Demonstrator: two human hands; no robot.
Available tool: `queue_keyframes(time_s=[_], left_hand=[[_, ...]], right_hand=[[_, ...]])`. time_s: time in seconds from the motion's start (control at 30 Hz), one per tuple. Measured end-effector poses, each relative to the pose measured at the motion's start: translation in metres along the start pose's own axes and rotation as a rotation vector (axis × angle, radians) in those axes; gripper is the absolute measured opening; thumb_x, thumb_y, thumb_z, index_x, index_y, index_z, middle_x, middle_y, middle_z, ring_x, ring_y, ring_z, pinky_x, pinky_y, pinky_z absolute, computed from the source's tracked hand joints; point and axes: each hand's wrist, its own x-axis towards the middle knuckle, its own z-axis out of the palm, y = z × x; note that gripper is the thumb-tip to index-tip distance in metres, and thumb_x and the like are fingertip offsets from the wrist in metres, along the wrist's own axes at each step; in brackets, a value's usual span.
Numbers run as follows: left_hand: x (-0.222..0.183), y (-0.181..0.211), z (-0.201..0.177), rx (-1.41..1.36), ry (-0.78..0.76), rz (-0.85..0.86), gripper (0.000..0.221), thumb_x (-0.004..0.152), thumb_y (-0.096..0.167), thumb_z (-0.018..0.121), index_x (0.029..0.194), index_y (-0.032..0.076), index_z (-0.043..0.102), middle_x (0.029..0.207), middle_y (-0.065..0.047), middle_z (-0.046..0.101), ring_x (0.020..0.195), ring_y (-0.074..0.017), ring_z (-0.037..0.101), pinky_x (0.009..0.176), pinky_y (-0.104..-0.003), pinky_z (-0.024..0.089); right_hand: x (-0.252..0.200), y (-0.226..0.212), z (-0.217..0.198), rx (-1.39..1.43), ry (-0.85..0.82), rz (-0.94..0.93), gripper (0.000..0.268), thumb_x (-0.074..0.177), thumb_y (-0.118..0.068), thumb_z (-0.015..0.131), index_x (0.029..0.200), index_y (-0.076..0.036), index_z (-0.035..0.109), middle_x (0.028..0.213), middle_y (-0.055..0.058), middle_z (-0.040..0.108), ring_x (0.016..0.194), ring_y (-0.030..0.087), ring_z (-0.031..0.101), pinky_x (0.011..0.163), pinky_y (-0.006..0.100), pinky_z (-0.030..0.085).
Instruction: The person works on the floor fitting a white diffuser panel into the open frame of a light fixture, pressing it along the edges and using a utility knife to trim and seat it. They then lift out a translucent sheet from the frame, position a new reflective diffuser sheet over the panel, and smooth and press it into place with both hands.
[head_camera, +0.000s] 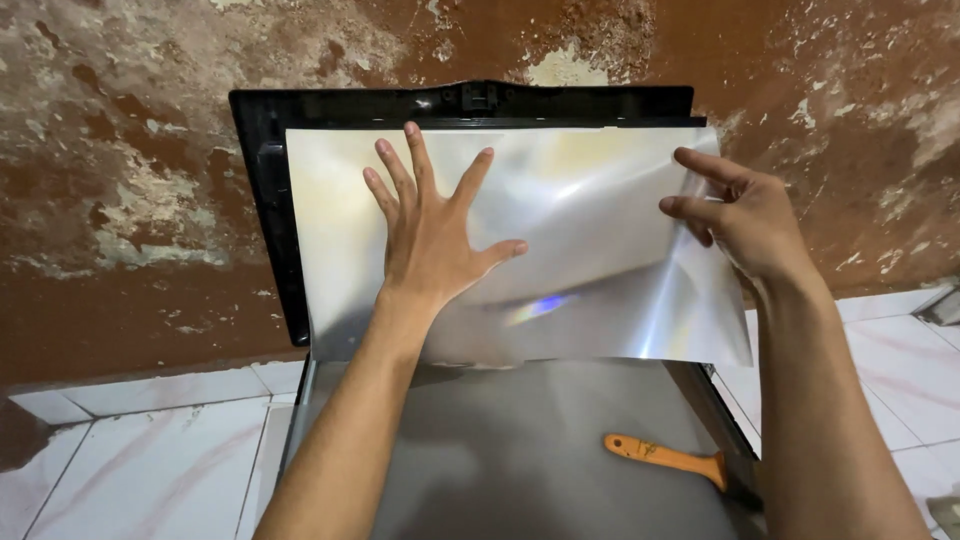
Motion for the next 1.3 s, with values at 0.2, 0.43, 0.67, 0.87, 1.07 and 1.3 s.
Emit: queue_keyframes(time_s=[0.2, 0.43, 0.67, 0.87, 1.07, 1.3], left_hand=[[-0.001, 0.0, -0.003, -0.068, 0.022, 0.006, 0.101, 0.077, 0.079, 0.071, 0.157, 0.024, 0.043, 0.155, -0.039, -0.012, 0.137, -0.068, -0.016, 0.105, -0.084, -0.004], [-0.003, -0.003, 0.005, -0.044, 0.055, 0.012, 0.098, 0.082, 0.08, 0.067, 0.16, 0.027, 0.039, 0.157, -0.035, -0.013, 0.14, -0.0662, -0.013, 0.108, -0.082, -0.003], [0.0, -0.004, 0.008, 0.007, 0.009, -0.008, 0.097, 0.085, 0.077, 0.066, 0.163, 0.03, 0.032, 0.162, -0.023, -0.017, 0.138, -0.0625, -0.022, 0.106, -0.082, -0.01], [-0.002, -0.004, 0.008, 0.016, 0.054, 0.003, 0.102, 0.081, 0.075, 0.075, 0.163, 0.031, 0.033, 0.163, -0.023, -0.012, 0.139, -0.0617, -0.02, 0.107, -0.083, -0.006], [-0.003, -0.002, 0.009, 0.022, 0.064, -0.001, 0.108, 0.075, 0.065, 0.086, 0.162, 0.032, 0.033, 0.164, -0.023, -0.009, 0.142, -0.0629, -0.014, 0.11, -0.082, -0.004], [-0.005, -0.001, 0.008, 0.014, 0.104, 0.003, 0.11, 0.07, 0.064, 0.088, 0.16, 0.029, 0.035, 0.164, -0.025, -0.006, 0.143, -0.0631, -0.011, 0.11, -0.08, 0.0]], right_hand=[[-0.004, -0.004, 0.002, 0.051, -0.016, 0.055, 0.05, 0.085, -0.008, 0.072, 0.135, -0.009, 0.067, 0.096, 0.004, 0.076, 0.051, 0.006, 0.046, 0.052, 0.019, 0.04], [0.004, 0.011, 0.01, 0.177, 0.013, -0.073, 0.058, 0.09, -0.01, 0.062, 0.146, -0.006, 0.049, 0.147, 0.014, 0.058, 0.133, 0.023, 0.058, 0.113, 0.03, 0.044], [0.007, 0.022, 0.013, 0.007, 0.065, -0.331, 0.054, 0.093, 0.001, 0.063, 0.144, -0.006, 0.05, 0.148, 0.018, 0.053, 0.131, 0.03, 0.055, 0.108, 0.042, 0.047], [0.014, 0.033, 0.021, -0.253, 0.124, -0.548, 0.051, 0.093, -0.001, 0.072, 0.142, 0.001, 0.056, 0.134, 0.023, 0.054, 0.109, 0.033, 0.059, 0.093, 0.042, 0.053], [0.017, 0.042, 0.048, -0.473, 0.219, -0.522, 0.062, 0.091, -0.018, 0.08, 0.147, -0.011, 0.055, 0.152, 0.031, 0.014, 0.137, 0.054, 0.025, 0.109, 0.068, 0.03], [0.019, 0.041, 0.072, -0.718, 0.276, -0.589, 0.082, 0.091, -0.038, 0.074, 0.162, -0.018, 0.037, 0.164, 0.031, -0.009, 0.144, 0.047, -0.022, 0.103, 0.082, -0.017]])
